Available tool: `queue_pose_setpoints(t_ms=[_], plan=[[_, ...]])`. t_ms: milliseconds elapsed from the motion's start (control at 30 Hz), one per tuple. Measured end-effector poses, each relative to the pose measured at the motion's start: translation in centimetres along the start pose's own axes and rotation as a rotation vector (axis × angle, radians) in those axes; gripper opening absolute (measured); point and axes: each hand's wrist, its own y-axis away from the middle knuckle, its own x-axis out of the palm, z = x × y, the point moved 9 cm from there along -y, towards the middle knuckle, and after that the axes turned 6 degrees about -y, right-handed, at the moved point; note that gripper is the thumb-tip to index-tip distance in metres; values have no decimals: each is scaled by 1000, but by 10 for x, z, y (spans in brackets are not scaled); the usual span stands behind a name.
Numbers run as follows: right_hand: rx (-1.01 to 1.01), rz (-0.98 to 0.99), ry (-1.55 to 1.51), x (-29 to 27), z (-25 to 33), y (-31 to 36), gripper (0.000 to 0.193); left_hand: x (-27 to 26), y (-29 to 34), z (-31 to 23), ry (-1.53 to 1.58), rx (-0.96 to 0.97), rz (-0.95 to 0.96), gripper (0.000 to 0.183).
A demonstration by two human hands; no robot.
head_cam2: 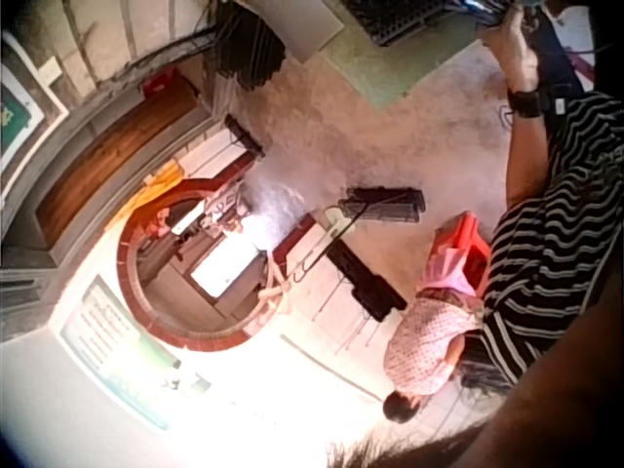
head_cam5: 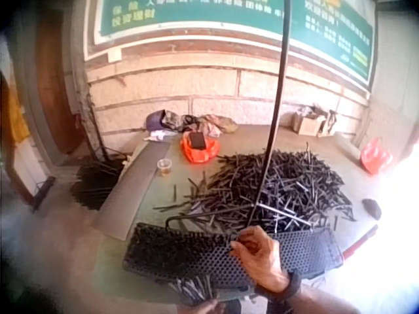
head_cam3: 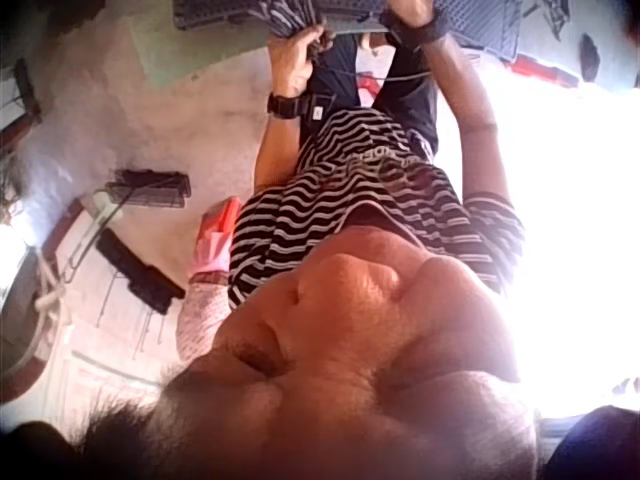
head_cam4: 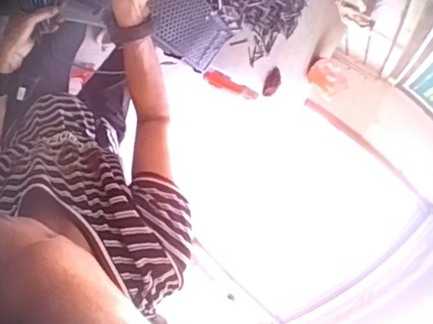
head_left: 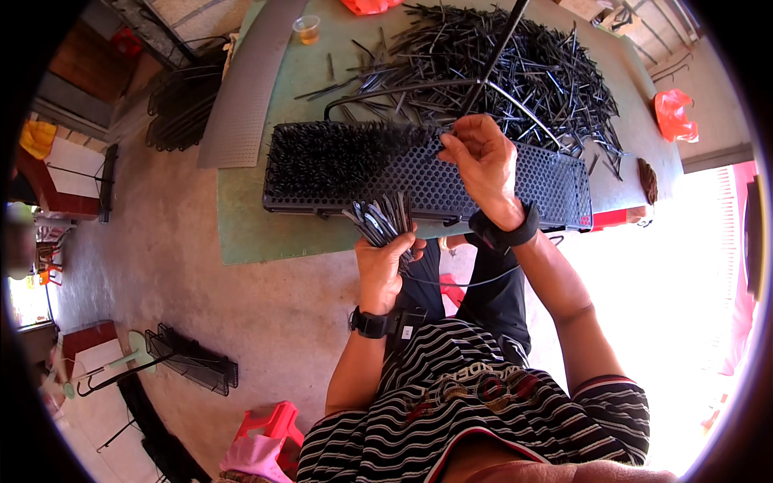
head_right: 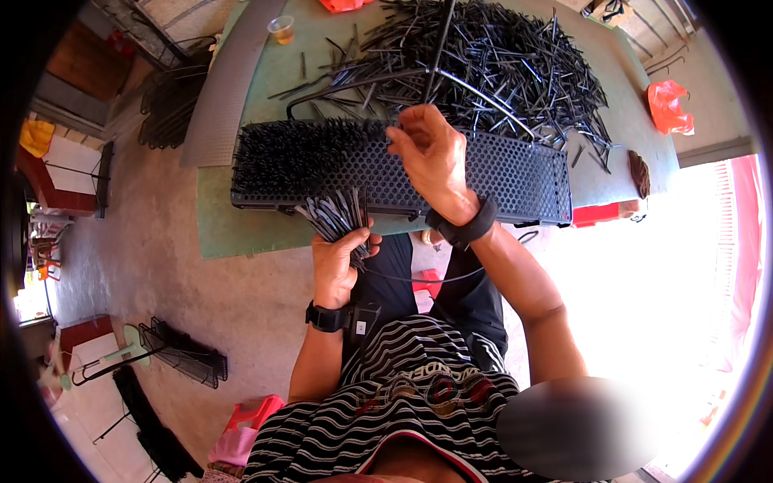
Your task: The person assembles long black plastic strips into a perforated metal base, picking up strips from a pile on the table and inserting them one at a time into the holes by hand.
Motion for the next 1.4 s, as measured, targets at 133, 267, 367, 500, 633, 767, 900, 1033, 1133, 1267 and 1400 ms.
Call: queue_pose_setpoints(t_ms=[133,267,367,500,633,767,900,1033,1133,1267,1400], plan=[[-126,73,111,14,14,-8,14,1,-2,0,30,-8,26,17],[-128,118,164,21,8,-14,14,-1,-3,2,72,-21,36,19],[-150,154,200,25,-2,-17,13,0,-2,2,98,-26,35,21],[-385,294,471,40,4,-18,9,-1,0,2,128,-56,23,23],[-506,402,716,54,8,-14,7,0,3,1,132,-82,15,24],[-73,386,455,38,2,-4,11,3,6,-2,139,-99,41,23],[534,551,25,40,-39,36,15,13,5,0,123,-119,88,20],[266,249,-6,12,-16,13,14,11,3,2,83,-105,43,18],[-130,76,102,2,18,1,13,9,2,4,80,-94,47,17],[-267,101,193,7,19,-3,12,10,4,6,80,-101,36,16],[-315,132,264,11,15,-7,11,10,4,5,79,-107,29,16]])
